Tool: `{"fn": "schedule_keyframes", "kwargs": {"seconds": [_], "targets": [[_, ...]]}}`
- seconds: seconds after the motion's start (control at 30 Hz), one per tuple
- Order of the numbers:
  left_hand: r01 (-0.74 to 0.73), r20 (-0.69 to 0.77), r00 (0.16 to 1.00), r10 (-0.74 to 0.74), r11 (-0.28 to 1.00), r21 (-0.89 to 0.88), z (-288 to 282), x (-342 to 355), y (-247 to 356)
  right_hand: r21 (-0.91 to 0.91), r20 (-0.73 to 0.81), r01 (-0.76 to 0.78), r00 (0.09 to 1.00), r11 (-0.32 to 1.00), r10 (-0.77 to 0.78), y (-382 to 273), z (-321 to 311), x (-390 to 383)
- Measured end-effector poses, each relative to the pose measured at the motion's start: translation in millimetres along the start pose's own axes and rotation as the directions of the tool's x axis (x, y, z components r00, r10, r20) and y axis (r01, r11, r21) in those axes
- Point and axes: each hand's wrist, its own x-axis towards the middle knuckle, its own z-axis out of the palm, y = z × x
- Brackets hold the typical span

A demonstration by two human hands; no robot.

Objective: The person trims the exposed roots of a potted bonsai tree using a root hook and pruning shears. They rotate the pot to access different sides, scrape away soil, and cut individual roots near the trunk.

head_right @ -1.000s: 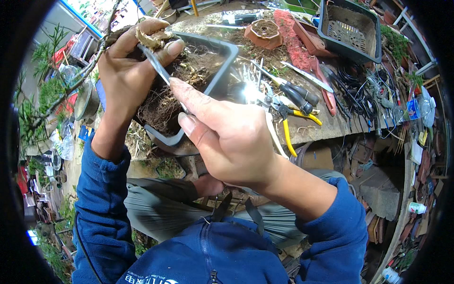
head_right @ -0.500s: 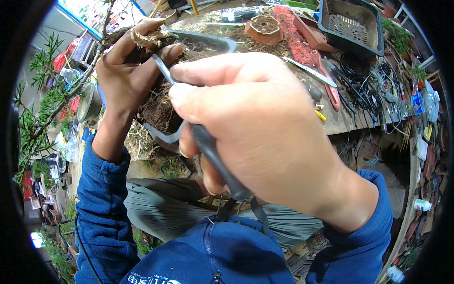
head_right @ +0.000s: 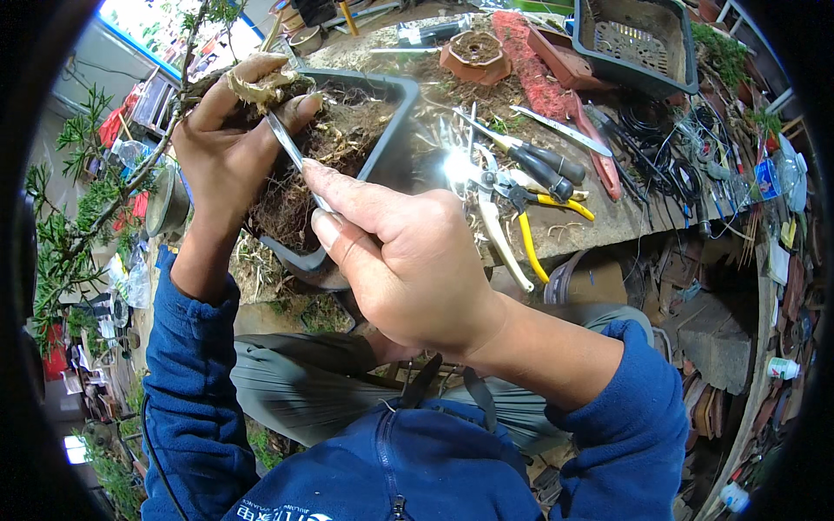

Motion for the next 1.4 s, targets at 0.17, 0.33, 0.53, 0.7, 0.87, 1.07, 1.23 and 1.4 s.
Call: {"fn": "schedule_keyframes", "kwargs": {"seconds": [0.17,0.33,0.53,0.7,0.87,1.07,1.23,1.4], "targets": [[0.044,0.144,0.989,-0.036,0.998,-0.054,-16,0,5,-0.162,0.002,0.151,0.988,0.975,-0.153,12,-13,7],[0.223,0.222,0.96,-0.173,0.949,-0.225,-23,-2,5,-0.389,0.089,0.448,0.888,0.805,-0.451,32,-24,14],[0.185,0.209,0.97,-0.121,0.929,-0.321,-20,-4,-2,-0.458,0.128,0.538,0.828,0.708,-0.546,40,-27,13],[0.176,0.289,0.953,-0.088,0.94,-0.292,-30,-2,-8,-0.471,0.203,0.615,0.774,0.633,-0.6,50,-36,17],[0.125,0.464,0.881,0.095,0.898,-0.421,-36,7,-6,-0.358,0.217,0.529,0.849,0.77,-0.483,36,-32,6],[0.234,0.366,0.916,-0.166,0.96,-0.151,-27,-7,12,0.305,0.201,-0.305,0.947,0.902,0.251,-19,-32,-9],[0.192,0.3,0.951,-0.078,0.907,-0.374,-20,0,7,0.435,0.183,-0.437,0.899,0.787,0.399,-44,-33,11],[0.044,0.175,0.984,-0.025,0.993,-0.106,-8,-1,0,0.349,0.204,-0.522,0.853,0.778,0.48,-65,-40,27]]}}
